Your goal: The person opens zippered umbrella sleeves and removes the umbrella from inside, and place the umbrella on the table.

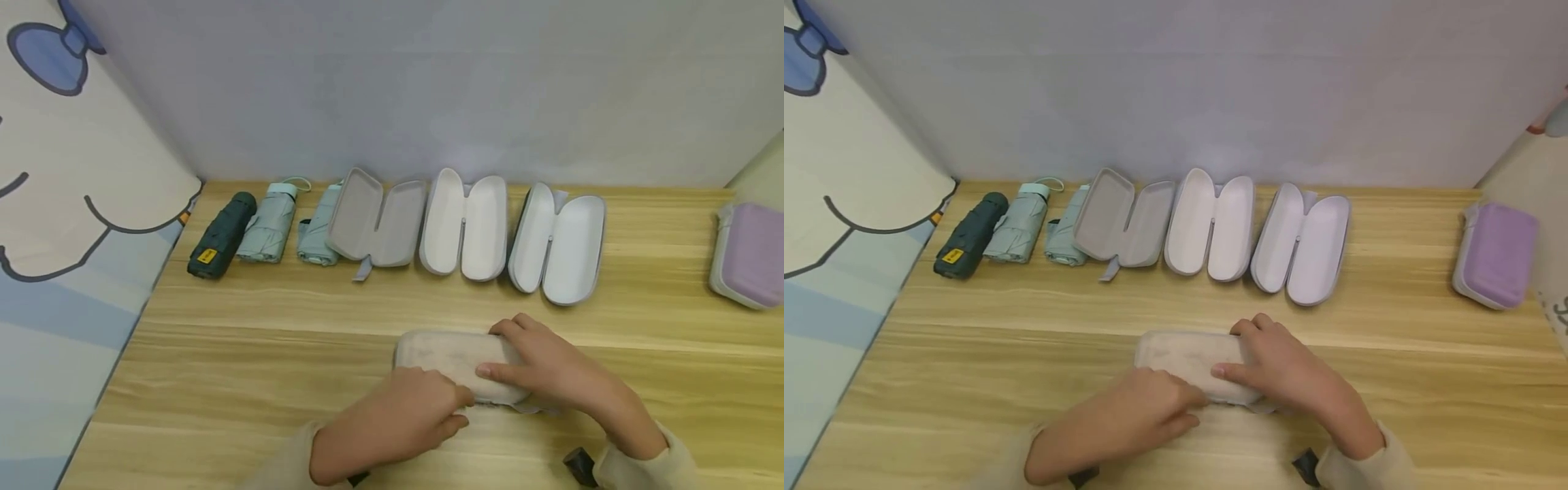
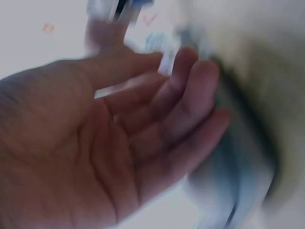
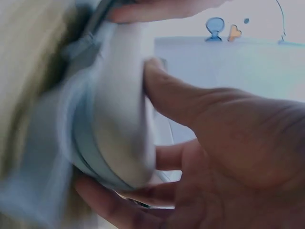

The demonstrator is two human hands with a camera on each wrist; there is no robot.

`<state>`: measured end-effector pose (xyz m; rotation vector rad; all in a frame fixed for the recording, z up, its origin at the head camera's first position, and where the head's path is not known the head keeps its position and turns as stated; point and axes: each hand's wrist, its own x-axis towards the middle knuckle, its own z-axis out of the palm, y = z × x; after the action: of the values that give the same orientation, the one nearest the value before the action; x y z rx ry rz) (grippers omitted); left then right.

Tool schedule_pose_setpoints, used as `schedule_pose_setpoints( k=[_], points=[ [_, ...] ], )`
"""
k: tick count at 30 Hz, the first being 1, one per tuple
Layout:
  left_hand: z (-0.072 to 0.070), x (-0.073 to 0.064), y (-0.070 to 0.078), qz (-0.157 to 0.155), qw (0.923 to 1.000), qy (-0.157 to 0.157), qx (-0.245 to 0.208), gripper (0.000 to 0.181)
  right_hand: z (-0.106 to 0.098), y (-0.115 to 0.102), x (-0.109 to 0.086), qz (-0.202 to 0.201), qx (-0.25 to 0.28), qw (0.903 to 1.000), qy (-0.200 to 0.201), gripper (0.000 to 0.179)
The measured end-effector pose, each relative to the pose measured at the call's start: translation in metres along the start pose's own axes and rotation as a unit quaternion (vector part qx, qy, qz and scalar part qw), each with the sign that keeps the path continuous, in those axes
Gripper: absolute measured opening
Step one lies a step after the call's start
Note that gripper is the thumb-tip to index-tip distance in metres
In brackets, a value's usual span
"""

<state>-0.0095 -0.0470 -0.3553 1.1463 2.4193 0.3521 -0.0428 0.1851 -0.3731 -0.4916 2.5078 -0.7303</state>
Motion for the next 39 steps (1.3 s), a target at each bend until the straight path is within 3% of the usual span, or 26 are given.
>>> schedule_pose_setpoints(
  k=[2, 4, 7, 9, 11, 14, 18, 22, 29, 34, 39],
  points=[
    [-0.011, -0.008, -0.01, 0.018, 0.9998, 0.004, -0.013, 0.026, -0.004, 0.004, -0.002, -0.004, 0.014, 0.9997, -0.021, 0.068],
    [-0.019, -0.012, -0.019, 0.018, 0.9997, 0.013, 0.002, 0.052, -0.007, 0.007, -0.004, -0.005, 0.025, 0.9987, -0.043, 0.069],
    [-0.019, -0.015, -0.03, -0.025, 0.9987, 0.02, 0.04, 0.087, -0.009, 0.008, -0.005, -0.008, 0.032, 0.9974, -0.064, 0.074],
    [-0.016, -0.015, -0.035, -0.069, 0.9956, 0.019, 0.061, 0.1, -0.009, 0.008, -0.005, -0.012, 0.029, 0.9973, -0.066, 0.075],
    [-0.012, -0.014, -0.042, -0.1, 0.9922, 0.024, 0.071, 0.101, -0.009, 0.007, -0.005, -0.017, 0.023, 0.9978, -0.059, 0.074],
    [-0.01, -0.011, -0.055, -0.118, 0.99, 0.046, 0.06, 0.088, -0.009, 0.006, -0.004, -0.025, 0.014, 0.9988, -0.039, 0.071],
    [-0.012, -0.005, -0.073, -0.1, 0.9915, 0.082, 0.006, 0.077, -0.008, 0.004, -0.001, -0.029, -0.001, 0.9996, -0.002, 0.073],
    [-0.015, -0.003, -0.085, -0.072, 0.9911, 0.102, -0.047, 0.081, -0.007, 0.002, 0.002, -0.027, -0.012, 0.9989, 0.035, 0.073],
    [-0.013, -0.012, -0.089, -0.049, 0.9881, 0.134, -0.058, 0.086, -0.006, -0.008, 0.001, -0.042, -0.044, 0.9934, 0.097, 0.07],
    [-0.006, -0.028, -0.086, -0.063, 0.9872, 0.13, -0.067, 0.089, 0.0, -0.017, -0.011, -0.054, -0.091, 0.9828, 0.151, 0.071],
    [-0.001, -0.038, -0.087, -0.05, 0.988, 0.129, -0.068, 0.079, 0.014, -0.021, -0.026, -0.094, -0.13, 0.9611, 0.225, 0.07]
  ],
)
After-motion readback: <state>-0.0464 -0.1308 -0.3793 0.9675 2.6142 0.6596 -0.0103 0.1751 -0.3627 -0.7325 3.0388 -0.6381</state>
